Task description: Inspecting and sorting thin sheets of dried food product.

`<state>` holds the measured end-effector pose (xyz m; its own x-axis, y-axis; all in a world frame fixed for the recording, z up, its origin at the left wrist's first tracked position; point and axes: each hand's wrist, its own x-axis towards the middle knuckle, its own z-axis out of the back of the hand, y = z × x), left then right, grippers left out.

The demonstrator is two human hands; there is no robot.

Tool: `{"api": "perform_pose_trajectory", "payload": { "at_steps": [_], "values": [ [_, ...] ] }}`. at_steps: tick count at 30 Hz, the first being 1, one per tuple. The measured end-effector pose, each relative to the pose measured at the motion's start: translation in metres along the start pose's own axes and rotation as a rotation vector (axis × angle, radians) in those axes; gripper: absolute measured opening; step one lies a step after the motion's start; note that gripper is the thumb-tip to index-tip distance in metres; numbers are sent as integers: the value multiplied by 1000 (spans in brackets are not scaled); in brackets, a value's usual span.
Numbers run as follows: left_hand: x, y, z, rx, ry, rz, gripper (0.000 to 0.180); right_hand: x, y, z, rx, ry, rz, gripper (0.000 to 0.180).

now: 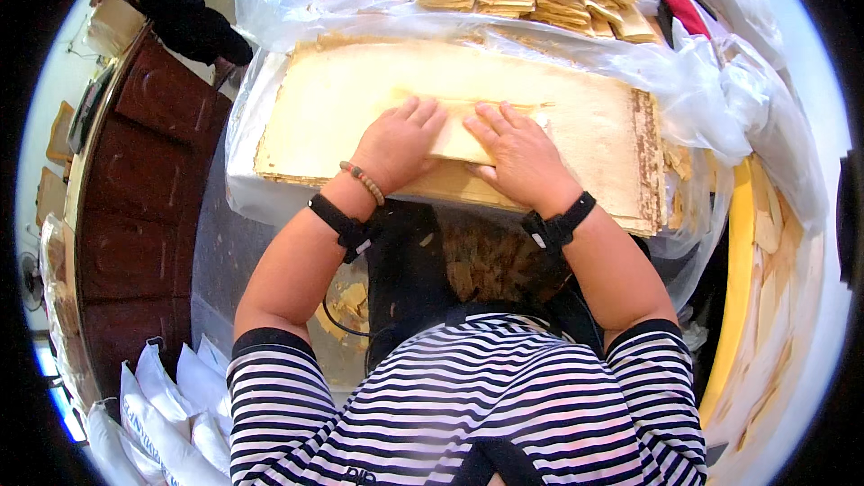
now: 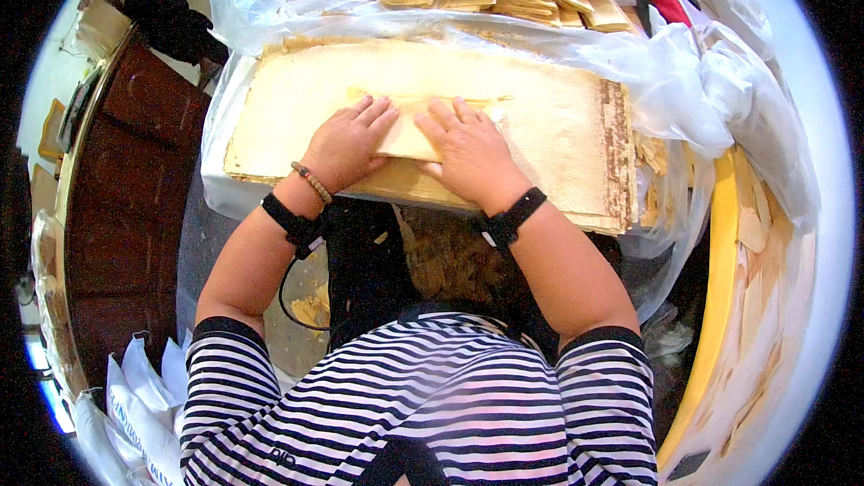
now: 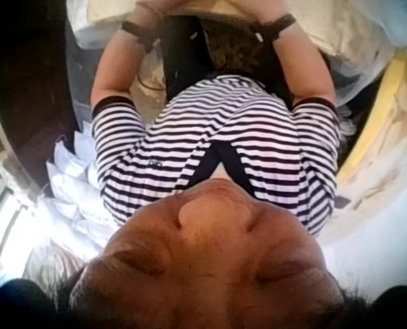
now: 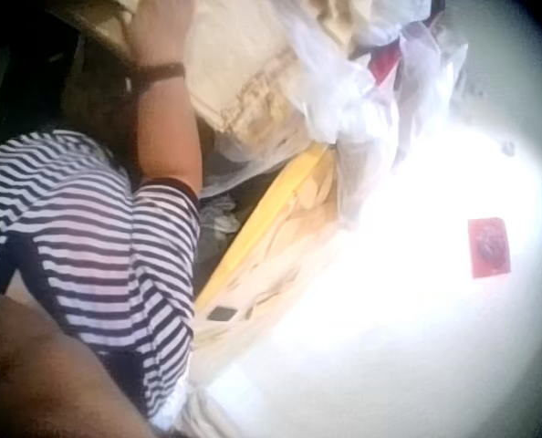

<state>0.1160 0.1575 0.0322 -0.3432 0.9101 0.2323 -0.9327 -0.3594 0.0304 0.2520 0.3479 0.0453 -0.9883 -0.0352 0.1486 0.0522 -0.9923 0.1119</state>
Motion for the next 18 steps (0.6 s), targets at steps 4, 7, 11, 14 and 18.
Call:
{"api": "perform_pose_trajectory", "payload": {
  "at_steps": [4, 7, 11, 14, 18],
  "values": [
    [7, -8, 12, 68, 38, 42, 37, -8, 8, 26, 155, -29, -37, 66],
    [2, -12, 56, -219, -108, 278, 30, -39, -3, 58, 306, -665, -42, 66],
    [2, -22, 85, -1493, -266, 472, 25, -73, -25, 52, 823, -959, -308, 47],
    [1, -40, 73, -1924, -244, 514, 33, -83, -20, 45, 1659, -394, -399, 42],
    [5, -71, 55, -2058, -121, 526, 40, -83, -7, 50, 1930, -301, -359, 39]
  ]
}}
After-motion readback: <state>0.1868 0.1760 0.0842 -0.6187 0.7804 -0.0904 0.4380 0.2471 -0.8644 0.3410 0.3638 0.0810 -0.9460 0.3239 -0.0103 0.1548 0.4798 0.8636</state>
